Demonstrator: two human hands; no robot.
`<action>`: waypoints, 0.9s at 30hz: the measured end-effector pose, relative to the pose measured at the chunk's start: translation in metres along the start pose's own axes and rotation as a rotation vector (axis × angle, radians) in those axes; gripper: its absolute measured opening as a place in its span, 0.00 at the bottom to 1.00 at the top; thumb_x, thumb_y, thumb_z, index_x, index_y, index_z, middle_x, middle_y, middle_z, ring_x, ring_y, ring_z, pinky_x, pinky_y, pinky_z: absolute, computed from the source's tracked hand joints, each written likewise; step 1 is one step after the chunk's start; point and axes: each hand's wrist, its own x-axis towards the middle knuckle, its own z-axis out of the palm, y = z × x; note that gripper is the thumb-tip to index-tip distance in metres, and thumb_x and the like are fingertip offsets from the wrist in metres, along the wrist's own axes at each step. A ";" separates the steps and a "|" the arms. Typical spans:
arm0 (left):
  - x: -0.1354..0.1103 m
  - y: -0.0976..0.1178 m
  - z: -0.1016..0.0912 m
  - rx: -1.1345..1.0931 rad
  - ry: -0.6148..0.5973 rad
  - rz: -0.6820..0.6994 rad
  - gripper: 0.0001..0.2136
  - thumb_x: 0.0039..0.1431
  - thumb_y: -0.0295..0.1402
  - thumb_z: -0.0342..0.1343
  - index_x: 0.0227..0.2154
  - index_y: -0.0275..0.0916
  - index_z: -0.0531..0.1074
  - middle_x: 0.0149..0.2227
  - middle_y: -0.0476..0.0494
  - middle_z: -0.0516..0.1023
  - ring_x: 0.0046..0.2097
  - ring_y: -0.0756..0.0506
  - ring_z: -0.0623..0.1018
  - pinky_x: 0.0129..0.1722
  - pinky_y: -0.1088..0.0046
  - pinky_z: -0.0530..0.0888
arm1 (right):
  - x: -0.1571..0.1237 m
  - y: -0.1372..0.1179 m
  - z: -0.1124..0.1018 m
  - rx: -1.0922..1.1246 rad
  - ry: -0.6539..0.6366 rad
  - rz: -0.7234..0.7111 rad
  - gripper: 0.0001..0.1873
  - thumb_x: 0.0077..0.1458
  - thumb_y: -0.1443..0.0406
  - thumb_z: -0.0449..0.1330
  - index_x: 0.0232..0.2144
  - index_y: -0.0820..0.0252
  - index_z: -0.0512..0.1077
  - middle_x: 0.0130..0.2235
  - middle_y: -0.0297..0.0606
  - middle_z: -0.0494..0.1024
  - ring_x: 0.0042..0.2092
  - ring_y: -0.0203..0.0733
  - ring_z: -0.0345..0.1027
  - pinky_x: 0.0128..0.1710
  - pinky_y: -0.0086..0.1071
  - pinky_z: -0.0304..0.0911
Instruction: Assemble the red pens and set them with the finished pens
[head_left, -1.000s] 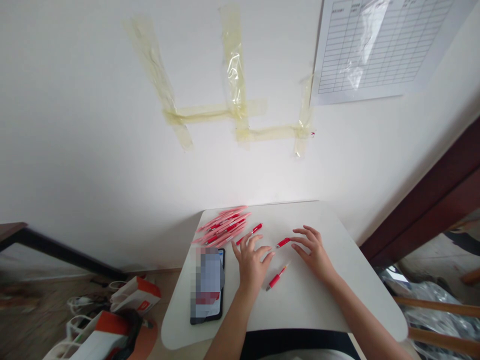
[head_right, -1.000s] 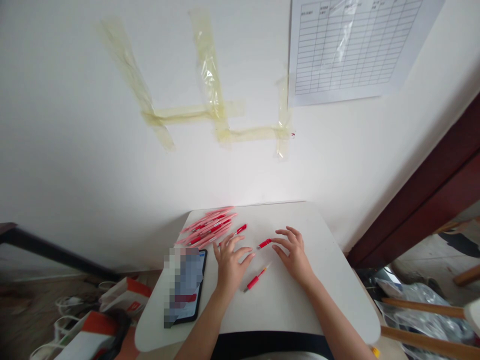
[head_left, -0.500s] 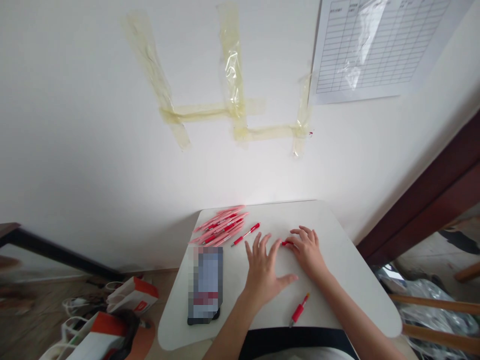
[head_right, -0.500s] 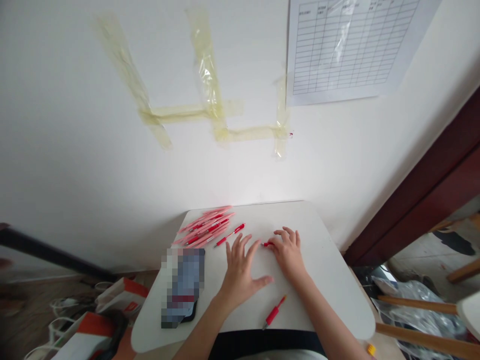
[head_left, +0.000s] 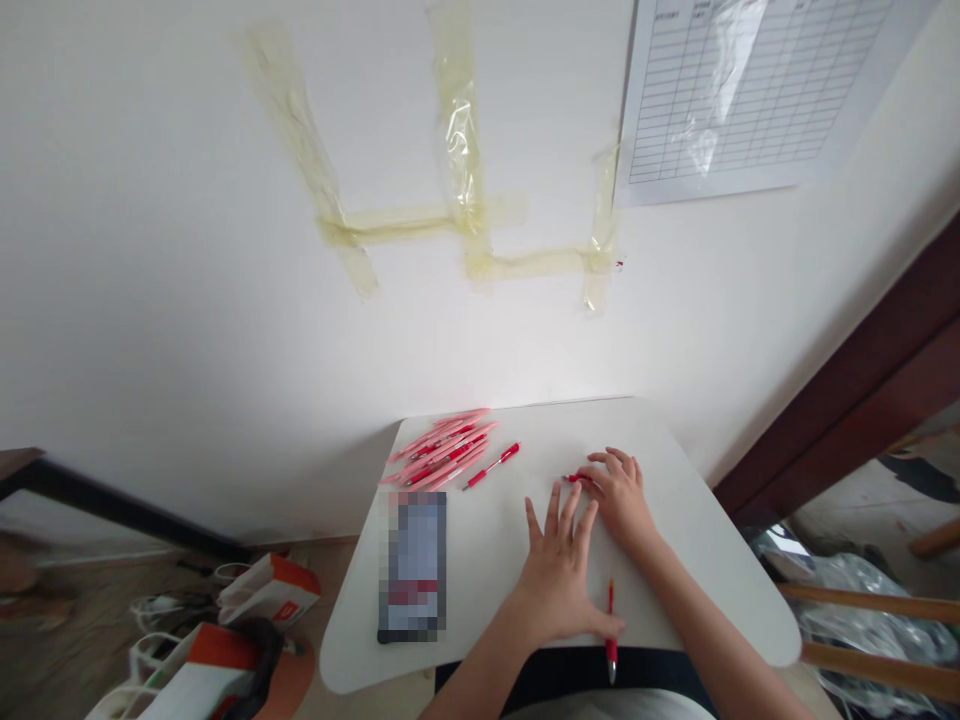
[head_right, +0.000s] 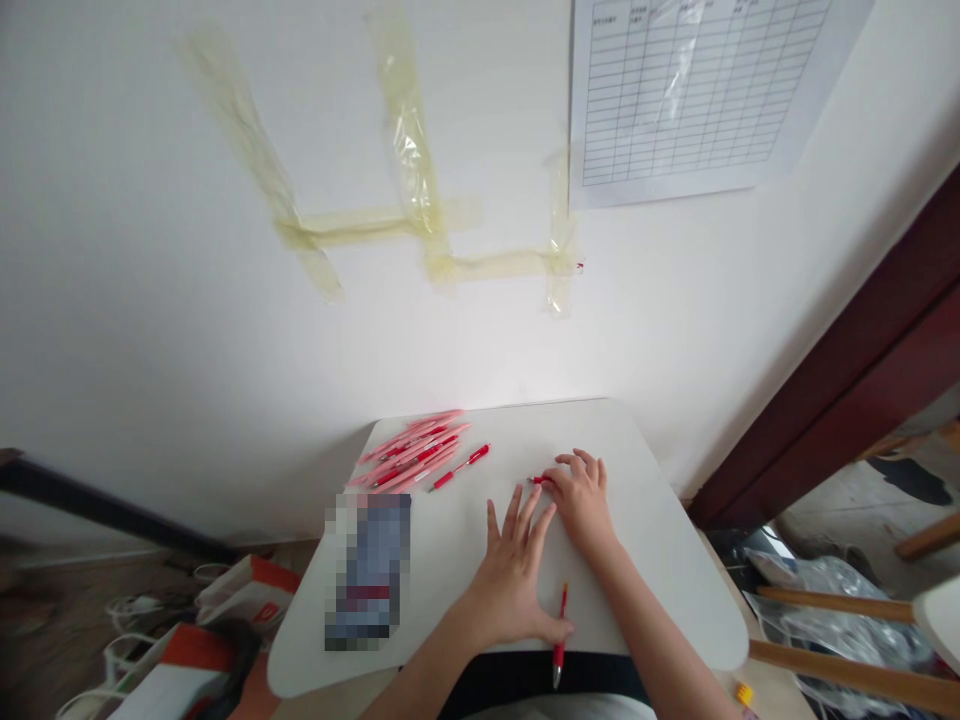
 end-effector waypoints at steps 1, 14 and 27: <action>0.000 -0.003 -0.002 0.009 0.008 -0.016 0.68 0.31 0.49 0.74 0.71 0.44 0.36 0.74 0.32 0.36 0.73 0.23 0.36 0.65 0.25 0.35 | 0.000 0.001 0.001 0.004 0.011 0.002 0.13 0.66 0.60 0.55 0.41 0.48 0.80 0.52 0.42 0.75 0.62 0.58 0.56 0.61 0.58 0.53; 0.005 -0.046 -0.019 0.179 0.156 -0.243 0.40 0.45 0.52 0.68 0.62 0.49 0.63 0.74 0.33 0.42 0.73 0.22 0.44 0.62 0.23 0.46 | -0.003 0.007 0.008 0.060 0.057 0.026 0.12 0.65 0.59 0.55 0.40 0.48 0.80 0.52 0.42 0.75 0.61 0.59 0.57 0.59 0.57 0.58; -0.005 -0.068 -0.034 0.190 0.233 -0.244 0.12 0.55 0.45 0.65 0.43 0.57 0.79 0.69 0.46 0.60 0.72 0.27 0.48 0.63 0.23 0.44 | -0.005 0.009 0.007 0.049 0.064 -0.009 0.11 0.65 0.59 0.56 0.40 0.49 0.79 0.52 0.42 0.75 0.61 0.58 0.58 0.58 0.57 0.59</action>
